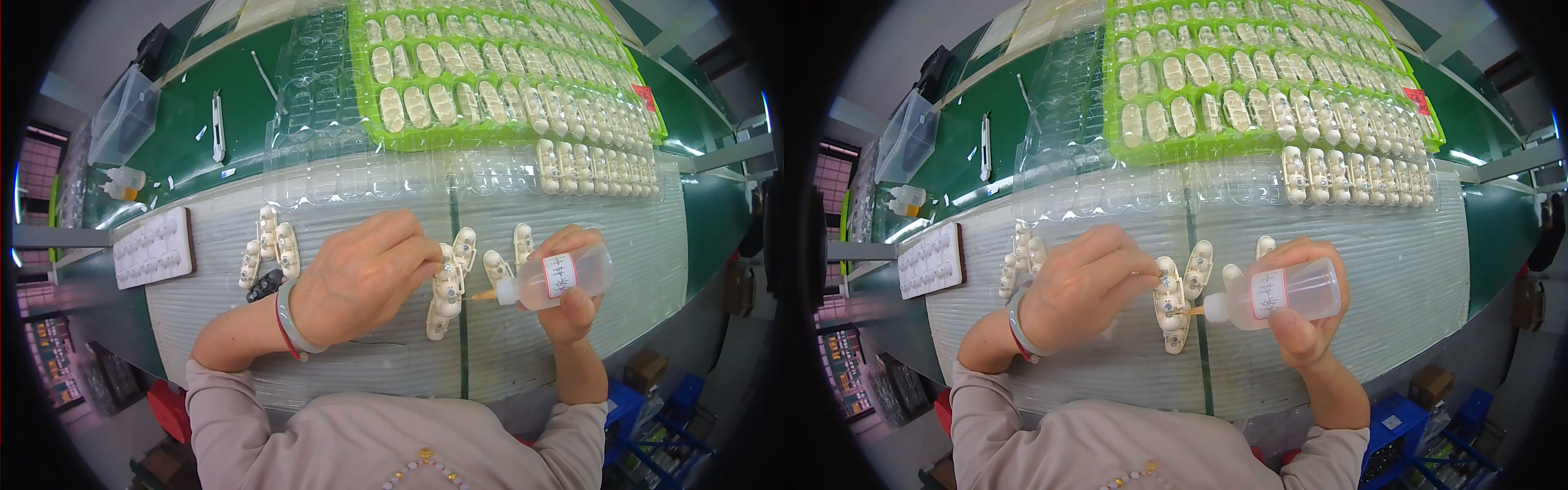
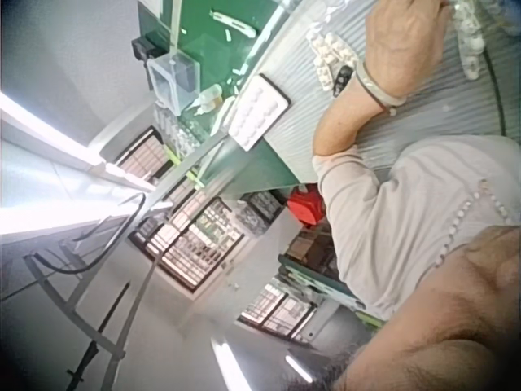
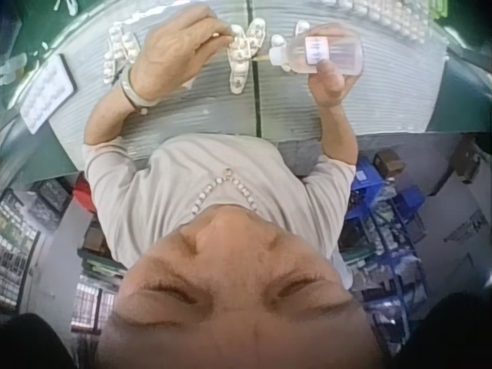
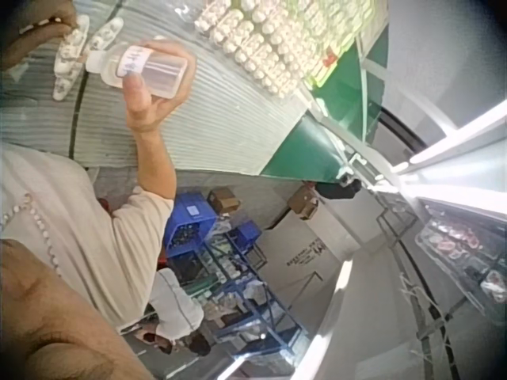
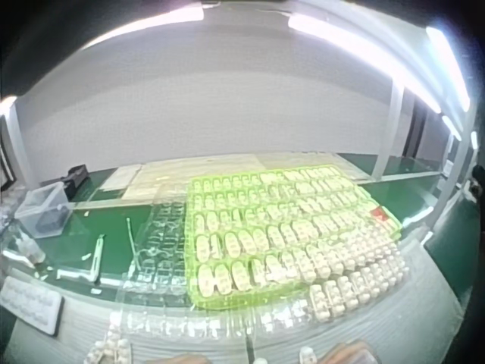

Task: The person applies a liquid from a small bottle onto small white components arranged on a table. They then pick up the treated components and place them into a green plastic tray. The process is repeated continuously throughout the clip.

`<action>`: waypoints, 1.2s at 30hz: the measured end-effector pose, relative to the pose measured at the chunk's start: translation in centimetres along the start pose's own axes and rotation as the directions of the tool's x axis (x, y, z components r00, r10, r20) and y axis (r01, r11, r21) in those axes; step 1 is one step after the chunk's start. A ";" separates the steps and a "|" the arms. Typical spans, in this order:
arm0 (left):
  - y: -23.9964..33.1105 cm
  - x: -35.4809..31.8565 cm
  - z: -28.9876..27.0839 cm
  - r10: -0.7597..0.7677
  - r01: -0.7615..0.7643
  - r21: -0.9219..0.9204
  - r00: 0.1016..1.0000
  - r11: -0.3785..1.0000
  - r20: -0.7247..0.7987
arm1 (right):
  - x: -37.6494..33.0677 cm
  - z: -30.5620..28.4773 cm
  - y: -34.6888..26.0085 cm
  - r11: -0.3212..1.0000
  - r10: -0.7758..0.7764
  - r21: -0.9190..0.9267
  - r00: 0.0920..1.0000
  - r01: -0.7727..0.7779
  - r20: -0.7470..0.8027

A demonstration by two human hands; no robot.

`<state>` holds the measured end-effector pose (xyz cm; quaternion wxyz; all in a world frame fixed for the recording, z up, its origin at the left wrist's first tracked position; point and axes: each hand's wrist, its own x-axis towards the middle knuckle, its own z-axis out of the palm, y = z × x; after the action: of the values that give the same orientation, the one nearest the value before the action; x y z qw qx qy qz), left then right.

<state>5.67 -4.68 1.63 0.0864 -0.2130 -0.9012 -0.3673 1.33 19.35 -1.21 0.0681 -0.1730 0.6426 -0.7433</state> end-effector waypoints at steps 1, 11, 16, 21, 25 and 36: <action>0.0 0.0 0.0 0.002 -0.002 0.001 1.000 1.000 -0.002 | 0.0 0.0 0.0 1.000 0.001 -0.012 1.000 -0.001 0.013; -0.2 -0.1 0.0 0.009 -0.009 0.000 1.000 1.000 -0.007 | 0.0 0.1 0.0 0.999 -0.022 -0.035 1.000 0.023 0.019; -0.1 -0.1 0.1 0.009 -0.009 0.005 1.000 1.000 -0.002 | 0.1 0.2 -0.1 1.000 0.017 -0.001 1.000 -0.017 -0.007; 0.0 0.0 0.1 0.005 -0.005 0.008 1.000 1.000 0.025 | 0.1 -0.2 0.4 0.999 -0.019 -0.048 0.999 0.020 0.025; 0.1 -0.2 0.2 0.006 -0.006 0.007 0.999 1.000 0.031 | 0.1 0.2 -0.1 0.998 0.006 -0.065 1.000 -0.005 0.017; 0.2 0.1 0.2 0.015 -0.015 -0.003 1.000 1.000 0.003 | 0.3 0.1 -0.4 0.996 0.044 0.077 0.997 -0.039 -0.063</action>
<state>5.65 -4.43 1.64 0.0873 -0.2205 -0.8992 -0.3676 1.17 19.22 -0.79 0.0692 -0.1328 0.6194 -0.7707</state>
